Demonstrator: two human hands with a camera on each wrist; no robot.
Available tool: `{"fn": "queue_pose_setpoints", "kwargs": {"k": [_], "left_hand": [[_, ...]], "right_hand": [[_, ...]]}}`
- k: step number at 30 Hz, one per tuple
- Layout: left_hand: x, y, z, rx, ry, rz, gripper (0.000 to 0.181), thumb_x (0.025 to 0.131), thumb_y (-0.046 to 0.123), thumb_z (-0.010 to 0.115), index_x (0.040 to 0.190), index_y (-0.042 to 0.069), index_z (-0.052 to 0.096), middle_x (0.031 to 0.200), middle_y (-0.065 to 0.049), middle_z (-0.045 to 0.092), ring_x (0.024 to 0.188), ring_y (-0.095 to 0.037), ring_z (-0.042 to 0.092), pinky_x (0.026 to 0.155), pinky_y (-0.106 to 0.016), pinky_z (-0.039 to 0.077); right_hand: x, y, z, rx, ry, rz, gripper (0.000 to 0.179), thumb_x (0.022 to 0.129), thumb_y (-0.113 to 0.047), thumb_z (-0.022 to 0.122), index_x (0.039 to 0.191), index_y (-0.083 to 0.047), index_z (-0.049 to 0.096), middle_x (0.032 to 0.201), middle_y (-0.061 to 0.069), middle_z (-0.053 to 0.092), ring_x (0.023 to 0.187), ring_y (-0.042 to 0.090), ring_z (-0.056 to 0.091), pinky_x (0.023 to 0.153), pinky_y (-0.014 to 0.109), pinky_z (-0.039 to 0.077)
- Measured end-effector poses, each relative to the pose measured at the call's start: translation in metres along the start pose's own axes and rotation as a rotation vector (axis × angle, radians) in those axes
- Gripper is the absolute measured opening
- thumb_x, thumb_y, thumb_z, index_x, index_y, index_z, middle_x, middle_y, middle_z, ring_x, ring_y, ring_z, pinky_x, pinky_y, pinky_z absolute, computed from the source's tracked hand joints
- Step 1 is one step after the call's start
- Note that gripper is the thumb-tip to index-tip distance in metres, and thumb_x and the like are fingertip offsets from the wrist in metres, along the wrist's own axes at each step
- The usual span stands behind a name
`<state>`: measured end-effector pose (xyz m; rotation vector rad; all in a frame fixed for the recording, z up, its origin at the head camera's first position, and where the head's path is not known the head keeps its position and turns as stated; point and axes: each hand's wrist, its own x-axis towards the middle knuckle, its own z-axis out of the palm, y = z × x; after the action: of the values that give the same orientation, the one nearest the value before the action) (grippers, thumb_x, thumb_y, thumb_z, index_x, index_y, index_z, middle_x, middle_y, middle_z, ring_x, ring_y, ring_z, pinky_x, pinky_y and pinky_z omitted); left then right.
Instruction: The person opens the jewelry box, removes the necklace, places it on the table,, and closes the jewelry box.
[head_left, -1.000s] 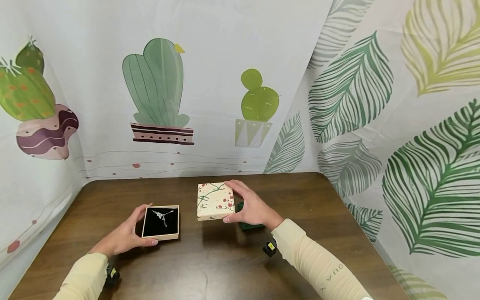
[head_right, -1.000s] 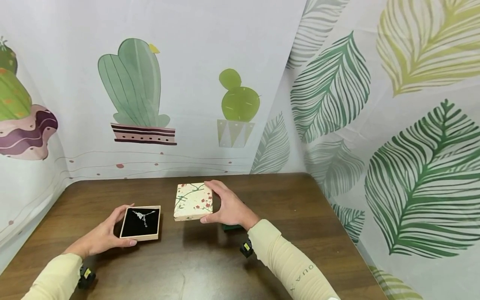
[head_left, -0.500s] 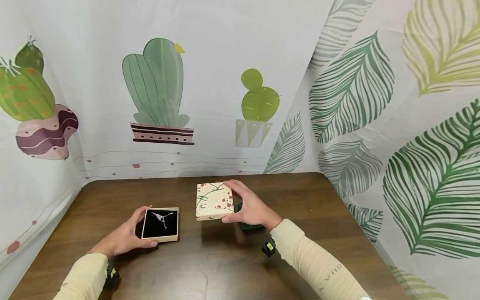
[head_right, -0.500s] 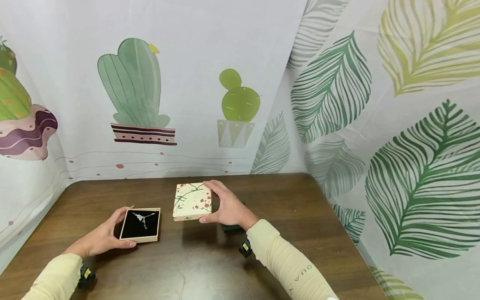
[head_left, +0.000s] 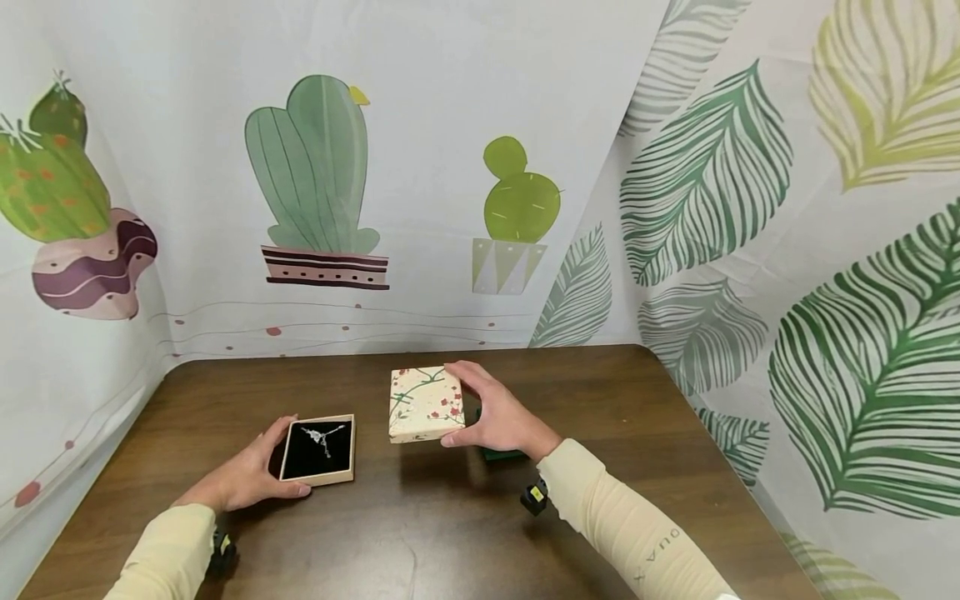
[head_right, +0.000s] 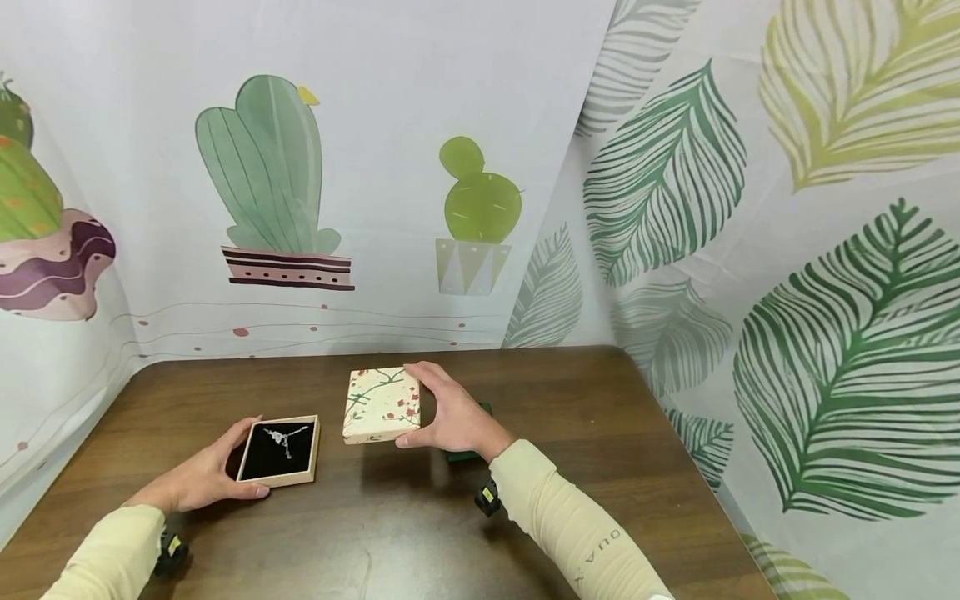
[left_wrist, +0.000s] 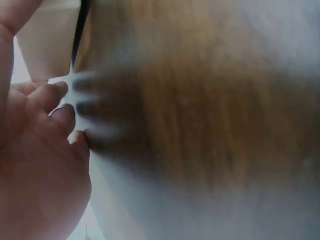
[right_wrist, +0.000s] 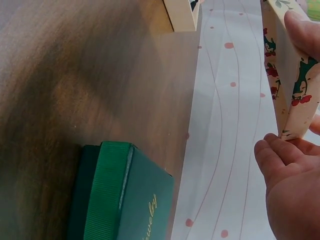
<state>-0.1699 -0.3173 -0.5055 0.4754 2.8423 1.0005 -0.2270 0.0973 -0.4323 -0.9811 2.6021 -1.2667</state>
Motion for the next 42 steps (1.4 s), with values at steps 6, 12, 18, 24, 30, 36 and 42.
{"fn": "queue_pose_setpoints", "kwargs": {"k": [6,12,18,24,30,36,42], "left_hand": [[-0.001,-0.001,-0.001,0.002,-0.016,-0.022,0.117,0.073,0.039,0.093,0.157,-0.006,0.023,0.155,-0.039,0.038,0.14,-0.062,0.038,0.105,-0.071,0.04],[-0.001,-0.002,-0.001,0.002,-0.016,-0.021,0.118,0.073,0.039,0.094,0.156,-0.007,0.023,0.154,-0.039,0.039,0.139,-0.057,0.041,0.105,-0.069,0.041],[-0.001,-0.005,0.001,0.01,-0.014,-0.027,0.119,0.072,0.039,0.094,0.156,-0.007,0.023,0.153,-0.039,0.04,0.138,-0.052,0.044,0.105,-0.064,0.043],[-0.001,-0.005,0.001,0.025,-0.013,-0.024,0.118,0.072,0.04,0.094,0.156,-0.006,0.024,0.153,-0.037,0.042,0.137,-0.048,0.046,0.102,-0.053,0.046],[-0.001,-0.006,0.001,-0.015,-0.019,-0.024,0.119,0.072,0.037,0.094,0.156,-0.007,0.023,0.153,-0.04,0.039,0.138,-0.053,0.043,0.105,-0.068,0.041],[-0.001,-0.004,0.001,-0.018,-0.025,-0.026,0.119,0.073,0.037,0.094,0.156,-0.008,0.022,0.153,-0.039,0.039,0.14,-0.052,0.042,0.106,-0.065,0.042],[0.0,-0.002,0.0,-0.002,-0.021,-0.027,0.119,0.073,0.038,0.094,0.156,-0.007,0.023,0.152,-0.037,0.043,0.138,-0.048,0.044,0.104,-0.053,0.045]], "right_hand": [[0.001,0.0,0.001,-0.011,0.003,0.003,0.106,0.073,-0.026,0.097,0.16,-0.01,0.038,0.163,0.008,0.038,0.148,0.027,0.042,0.121,0.052,0.038],[0.002,0.002,0.004,-0.015,0.007,-0.002,0.106,0.073,-0.024,0.097,0.159,-0.008,0.038,0.162,0.009,0.038,0.148,0.026,0.042,0.122,0.051,0.038],[0.003,0.005,0.008,-0.04,0.024,-0.014,0.106,0.071,-0.025,0.098,0.159,-0.008,0.039,0.162,0.012,0.039,0.149,0.029,0.042,0.122,0.051,0.038],[0.004,0.006,0.012,-0.022,0.019,-0.003,0.107,0.071,-0.025,0.098,0.159,-0.009,0.039,0.163,0.012,0.039,0.15,0.029,0.041,0.122,0.051,0.037],[0.005,0.006,0.013,-0.019,0.005,0.022,0.107,0.073,-0.027,0.097,0.16,-0.009,0.038,0.165,0.013,0.036,0.151,0.03,0.04,0.121,0.053,0.037],[0.005,0.01,0.016,-0.025,-0.014,0.066,0.108,0.074,-0.027,0.096,0.161,-0.011,0.035,0.167,0.012,0.034,0.152,0.031,0.038,0.121,0.052,0.037],[0.005,0.014,0.018,-0.037,-0.02,0.09,0.107,0.075,-0.027,0.096,0.162,-0.013,0.035,0.168,0.012,0.032,0.152,0.031,0.038,0.121,0.052,0.037]]}}
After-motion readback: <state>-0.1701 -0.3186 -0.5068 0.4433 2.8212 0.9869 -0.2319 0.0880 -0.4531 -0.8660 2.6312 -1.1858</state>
